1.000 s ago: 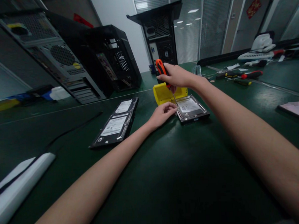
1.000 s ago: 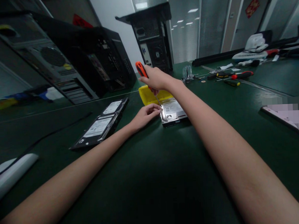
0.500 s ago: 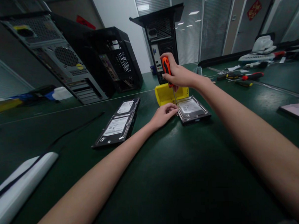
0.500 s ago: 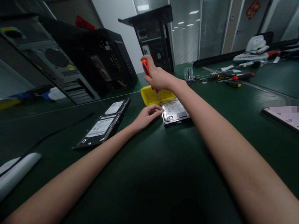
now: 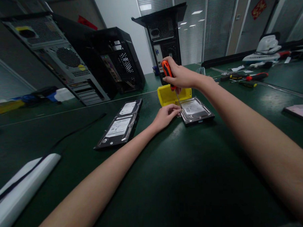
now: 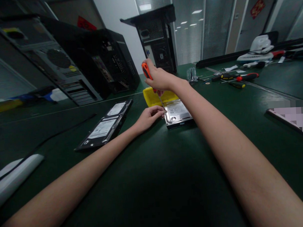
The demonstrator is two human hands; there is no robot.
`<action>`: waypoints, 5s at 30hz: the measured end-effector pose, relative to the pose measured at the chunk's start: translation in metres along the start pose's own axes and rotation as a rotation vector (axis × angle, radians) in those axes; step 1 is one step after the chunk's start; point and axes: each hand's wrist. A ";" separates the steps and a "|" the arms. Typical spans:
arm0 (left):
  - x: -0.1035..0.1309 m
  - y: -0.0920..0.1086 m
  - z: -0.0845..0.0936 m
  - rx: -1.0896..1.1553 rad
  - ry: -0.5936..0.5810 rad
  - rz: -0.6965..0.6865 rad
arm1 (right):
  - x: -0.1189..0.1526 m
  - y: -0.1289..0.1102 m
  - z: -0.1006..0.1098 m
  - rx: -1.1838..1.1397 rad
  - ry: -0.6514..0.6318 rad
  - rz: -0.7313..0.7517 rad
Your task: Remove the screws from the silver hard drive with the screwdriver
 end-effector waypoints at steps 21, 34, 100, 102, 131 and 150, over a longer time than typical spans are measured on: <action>0.002 0.002 0.000 -0.073 0.095 0.013 | 0.001 -0.007 0.002 0.006 -0.002 0.038; -0.003 -0.003 0.000 0.118 0.036 0.084 | 0.003 -0.006 0.002 -0.134 -0.096 -0.018; -0.004 -0.007 -0.001 0.154 0.015 0.043 | 0.004 -0.023 0.014 -0.457 -0.116 -0.138; -0.004 -0.007 -0.001 0.145 0.014 0.042 | 0.004 -0.025 0.014 -0.402 -0.114 -0.133; -0.003 -0.006 0.000 0.134 -0.007 0.029 | 0.006 -0.018 0.016 -0.122 0.024 -0.103; -0.001 -0.002 -0.001 0.121 -0.004 0.048 | -0.001 0.000 0.008 0.267 0.197 0.064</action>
Point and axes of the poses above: each hand's wrist, its own x-axis away from the middle knuckle, its own z-axis out of the back of the hand, y = z × x, and after that the axes turned 1 degree about -x, right-handed
